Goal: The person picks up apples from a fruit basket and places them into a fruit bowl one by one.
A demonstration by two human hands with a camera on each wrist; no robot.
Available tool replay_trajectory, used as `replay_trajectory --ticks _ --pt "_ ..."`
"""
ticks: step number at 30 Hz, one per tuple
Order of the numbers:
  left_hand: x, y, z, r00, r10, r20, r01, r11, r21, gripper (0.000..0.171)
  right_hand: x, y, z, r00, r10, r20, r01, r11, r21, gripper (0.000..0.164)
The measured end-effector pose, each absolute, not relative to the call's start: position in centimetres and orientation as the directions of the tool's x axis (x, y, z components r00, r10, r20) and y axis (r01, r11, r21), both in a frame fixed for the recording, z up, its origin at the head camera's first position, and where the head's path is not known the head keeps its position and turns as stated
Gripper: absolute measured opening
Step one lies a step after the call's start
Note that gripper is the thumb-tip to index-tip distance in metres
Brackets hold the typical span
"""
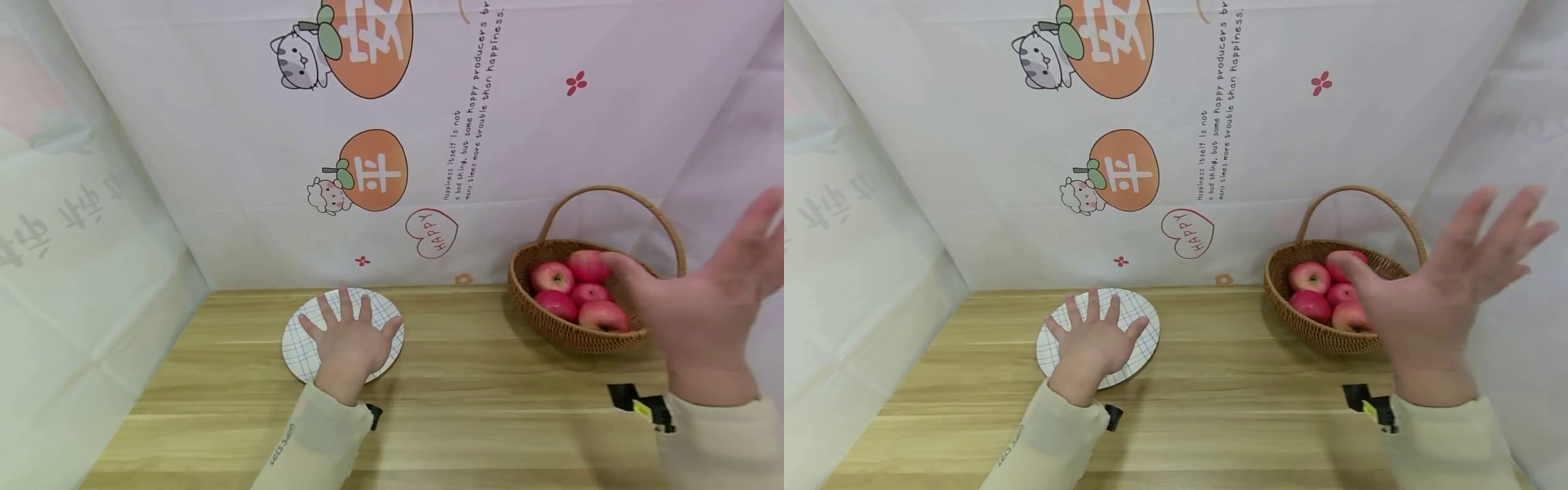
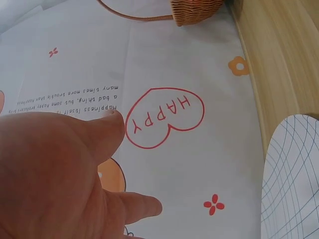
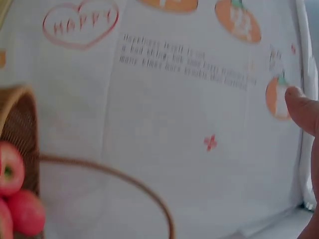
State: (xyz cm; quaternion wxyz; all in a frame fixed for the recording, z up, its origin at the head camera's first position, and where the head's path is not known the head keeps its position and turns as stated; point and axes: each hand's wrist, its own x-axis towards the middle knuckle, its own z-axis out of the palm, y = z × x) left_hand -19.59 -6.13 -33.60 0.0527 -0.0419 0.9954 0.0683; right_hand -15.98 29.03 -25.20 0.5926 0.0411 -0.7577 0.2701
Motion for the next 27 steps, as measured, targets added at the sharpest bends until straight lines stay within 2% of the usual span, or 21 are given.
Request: replay_trajectory --ticks 3,8,11,14,19,27 --pt "-19.6 -6.2 -33.6 -0.991 -0.077 -0.108 -0.092 0.986 0.136 0.083 -15.5 32.1 -25.3 -0.457 0.278 0.845 -0.301 0.846 -0.441 0.135" --pt "-19.5 -6.2 -33.5 -0.993 -0.054 -0.11 -0.071 0.984 0.164 0.082 -16.4 36.0 -27.0 -0.588 0.343 0.732 -0.256 0.779 -0.572 0.13" --pt "-19.4 -6.2 -33.5 -0.993 -0.038 -0.109 -0.057 0.982 0.181 0.08 -16.8 37.4 -28.6 -0.703 0.412 0.58 -0.17 0.695 -0.699 0.126" --pt "-19.4 -6.2 -33.5 -0.994 -0.03 -0.107 -0.051 0.98 0.193 0.08 -17.1 38.6 -30.5 -0.798 0.431 0.422 -0.043 0.657 -0.753 0.122" --pt "-19.3 -6.1 -33.5 -0.994 -0.033 -0.103 -0.054 0.978 0.202 0.079 -17.9 40.7 -33.4 -0.863 0.36 0.354 -0.003 0.697 -0.717 0.116" --pt "-19.5 -6.2 -33.7 -0.995 -0.03 -0.09 -0.049 0.975 0.219 0.08 -19.0 42.2 -36.7 -0.924 0.291 0.249 -0.02 0.614 -0.789 0.105"
